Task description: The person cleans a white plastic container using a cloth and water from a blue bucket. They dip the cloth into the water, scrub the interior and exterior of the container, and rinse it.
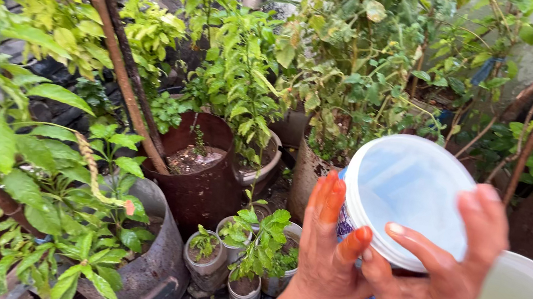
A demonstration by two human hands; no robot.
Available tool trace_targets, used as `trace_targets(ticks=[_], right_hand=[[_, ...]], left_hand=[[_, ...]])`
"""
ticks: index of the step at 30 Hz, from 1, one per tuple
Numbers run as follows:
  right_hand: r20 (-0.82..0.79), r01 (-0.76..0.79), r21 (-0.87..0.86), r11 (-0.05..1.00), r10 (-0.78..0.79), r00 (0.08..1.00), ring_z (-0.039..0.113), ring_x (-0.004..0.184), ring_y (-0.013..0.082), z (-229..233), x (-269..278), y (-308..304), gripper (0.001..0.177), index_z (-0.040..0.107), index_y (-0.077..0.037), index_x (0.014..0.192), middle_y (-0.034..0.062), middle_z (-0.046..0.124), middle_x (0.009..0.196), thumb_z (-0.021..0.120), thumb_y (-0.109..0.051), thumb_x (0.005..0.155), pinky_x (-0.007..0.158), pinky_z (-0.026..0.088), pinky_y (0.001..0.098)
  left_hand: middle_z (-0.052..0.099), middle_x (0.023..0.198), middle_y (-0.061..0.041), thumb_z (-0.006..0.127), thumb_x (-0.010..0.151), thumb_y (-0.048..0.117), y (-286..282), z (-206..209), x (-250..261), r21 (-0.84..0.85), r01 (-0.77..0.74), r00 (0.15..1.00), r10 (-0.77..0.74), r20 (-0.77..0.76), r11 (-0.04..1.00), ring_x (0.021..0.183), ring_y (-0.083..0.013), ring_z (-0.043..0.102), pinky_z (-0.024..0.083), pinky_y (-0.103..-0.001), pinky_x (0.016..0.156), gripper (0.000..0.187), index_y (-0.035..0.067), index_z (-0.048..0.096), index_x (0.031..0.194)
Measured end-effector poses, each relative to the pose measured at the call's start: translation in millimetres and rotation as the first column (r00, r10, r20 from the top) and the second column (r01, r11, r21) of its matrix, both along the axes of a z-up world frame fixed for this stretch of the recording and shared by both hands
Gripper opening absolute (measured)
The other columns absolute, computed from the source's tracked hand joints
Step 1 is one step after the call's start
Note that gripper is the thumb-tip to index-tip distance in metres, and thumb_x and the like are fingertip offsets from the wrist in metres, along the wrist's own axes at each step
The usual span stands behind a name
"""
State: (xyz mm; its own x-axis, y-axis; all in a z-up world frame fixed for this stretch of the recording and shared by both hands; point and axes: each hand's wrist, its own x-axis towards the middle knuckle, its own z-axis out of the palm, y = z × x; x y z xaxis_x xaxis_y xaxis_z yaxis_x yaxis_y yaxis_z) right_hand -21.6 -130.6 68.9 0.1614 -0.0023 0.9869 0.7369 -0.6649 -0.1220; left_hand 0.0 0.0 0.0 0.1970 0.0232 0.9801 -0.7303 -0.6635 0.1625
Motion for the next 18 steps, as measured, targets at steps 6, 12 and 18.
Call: trace_targets(ticks=[6, 12, 18], right_hand=[[0.026, -0.188, -0.021, 0.982, 0.188, 0.982, 0.052, 0.138, 0.0376, 11.9, 93.6, 100.7, 0.034, 0.074, -0.009, 0.122, 0.0188, 0.060, 0.143, 0.085, -0.025, 0.094, 0.121, 0.038, 0.0540], [-0.355, -0.500, -0.105, 0.860, 0.437, 0.826, 0.062, 0.118, 0.0403, -56.7, 198.4, 174.6, 0.045, 0.072, 0.002, 0.111, 0.0190, 0.066, 0.122, 0.081, -0.031, 0.082, 0.105, 0.049, 0.0460], [-0.363, -0.432, -0.078, 0.898, 0.378, 0.852, 0.061, 0.124, 0.0349, -109.1, 156.8, 153.4, 0.026, 0.072, -0.005, 0.094, 0.0116, 0.070, 0.126, 0.079, -0.026, 0.080, 0.107, 0.047, 0.0474]], left_hand=[[0.031, 0.168, -0.026, 0.071, 0.095, 0.028, 83.7, 26.6, 86.0, -0.205, -0.032, 0.996, 0.013, -0.092, 0.978, 0.157, -0.0459, 0.036, 0.035, -0.053, 0.127, 0.090, 0.006, 0.020, 0.165], [0.031, 0.154, -0.033, 0.085, 0.068, 0.021, 133.9, -57.1, 127.4, -0.335, -0.274, 0.908, 0.128, -0.399, 0.902, 0.143, -0.0492, 0.035, 0.032, -0.051, 0.117, 0.104, -0.003, 0.028, 0.151], [0.029, 0.163, -0.031, 0.083, 0.081, 0.020, 119.8, -114.6, 101.1, -0.259, -0.260, 0.905, 0.141, -0.401, 0.930, 0.149, -0.0487, 0.036, 0.035, -0.051, 0.121, 0.096, 0.003, 0.027, 0.157]])
